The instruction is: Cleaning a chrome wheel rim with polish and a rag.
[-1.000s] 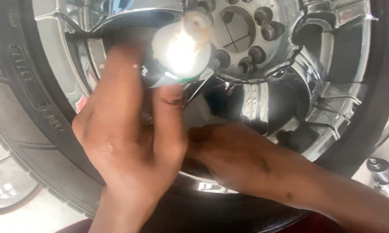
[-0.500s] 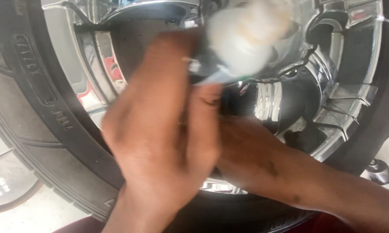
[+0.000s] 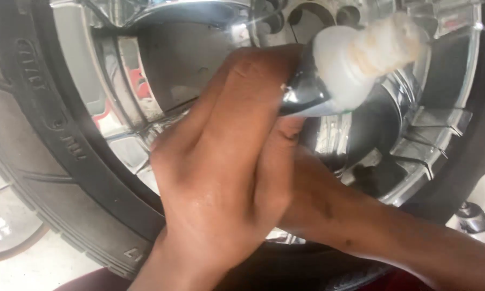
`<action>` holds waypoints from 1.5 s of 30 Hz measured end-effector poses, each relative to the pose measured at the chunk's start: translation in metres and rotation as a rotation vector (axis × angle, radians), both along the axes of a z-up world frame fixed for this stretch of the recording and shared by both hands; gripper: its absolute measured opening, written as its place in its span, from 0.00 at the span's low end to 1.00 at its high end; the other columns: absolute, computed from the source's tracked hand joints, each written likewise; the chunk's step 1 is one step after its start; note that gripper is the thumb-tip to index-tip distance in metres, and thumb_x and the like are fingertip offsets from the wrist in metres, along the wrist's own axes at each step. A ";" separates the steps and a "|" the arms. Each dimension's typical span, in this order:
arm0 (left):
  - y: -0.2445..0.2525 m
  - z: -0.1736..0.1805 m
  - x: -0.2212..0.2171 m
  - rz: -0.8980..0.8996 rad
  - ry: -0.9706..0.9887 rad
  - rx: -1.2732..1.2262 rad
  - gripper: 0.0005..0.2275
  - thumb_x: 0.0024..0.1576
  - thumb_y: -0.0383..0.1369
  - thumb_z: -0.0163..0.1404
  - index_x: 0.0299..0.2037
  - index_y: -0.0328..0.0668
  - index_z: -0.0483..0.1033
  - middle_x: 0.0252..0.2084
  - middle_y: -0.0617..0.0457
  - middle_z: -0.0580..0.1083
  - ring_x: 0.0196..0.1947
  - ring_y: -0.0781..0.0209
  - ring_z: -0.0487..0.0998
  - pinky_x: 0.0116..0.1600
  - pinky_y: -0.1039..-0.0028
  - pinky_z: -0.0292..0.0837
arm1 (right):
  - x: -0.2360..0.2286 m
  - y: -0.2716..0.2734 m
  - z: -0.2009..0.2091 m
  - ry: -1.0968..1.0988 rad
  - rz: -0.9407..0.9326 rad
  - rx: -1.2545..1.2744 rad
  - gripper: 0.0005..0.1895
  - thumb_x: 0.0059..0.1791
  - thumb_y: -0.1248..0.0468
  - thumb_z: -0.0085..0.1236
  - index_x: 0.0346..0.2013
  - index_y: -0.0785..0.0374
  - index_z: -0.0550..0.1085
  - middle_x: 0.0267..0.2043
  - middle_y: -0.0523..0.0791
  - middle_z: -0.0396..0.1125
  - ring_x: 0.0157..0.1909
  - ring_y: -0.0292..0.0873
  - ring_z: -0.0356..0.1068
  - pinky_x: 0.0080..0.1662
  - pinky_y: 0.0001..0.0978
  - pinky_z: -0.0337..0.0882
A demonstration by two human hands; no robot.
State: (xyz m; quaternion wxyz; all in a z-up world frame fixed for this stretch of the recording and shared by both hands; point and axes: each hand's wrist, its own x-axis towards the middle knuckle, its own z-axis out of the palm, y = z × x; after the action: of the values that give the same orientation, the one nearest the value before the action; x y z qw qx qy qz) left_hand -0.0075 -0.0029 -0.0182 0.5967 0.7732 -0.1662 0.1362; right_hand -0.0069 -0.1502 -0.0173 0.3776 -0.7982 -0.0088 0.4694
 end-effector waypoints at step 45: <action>0.005 -0.001 0.002 0.092 -0.050 0.114 0.09 0.71 0.19 0.50 0.59 0.32 0.69 0.49 0.47 0.75 0.45 0.62 0.81 0.50 0.81 0.75 | 0.000 -0.001 0.021 -0.127 0.001 0.213 0.16 0.53 0.61 0.48 0.54 0.60 0.73 0.57 0.50 0.71 0.58 0.49 0.69 0.54 0.42 0.71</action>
State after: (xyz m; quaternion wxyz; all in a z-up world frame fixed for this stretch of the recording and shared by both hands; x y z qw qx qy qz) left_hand -0.0054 0.0017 -0.0191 0.5407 0.8090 -0.1528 0.1729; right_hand -0.0067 -0.1516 0.0037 0.4587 -0.7816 -0.0829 0.4144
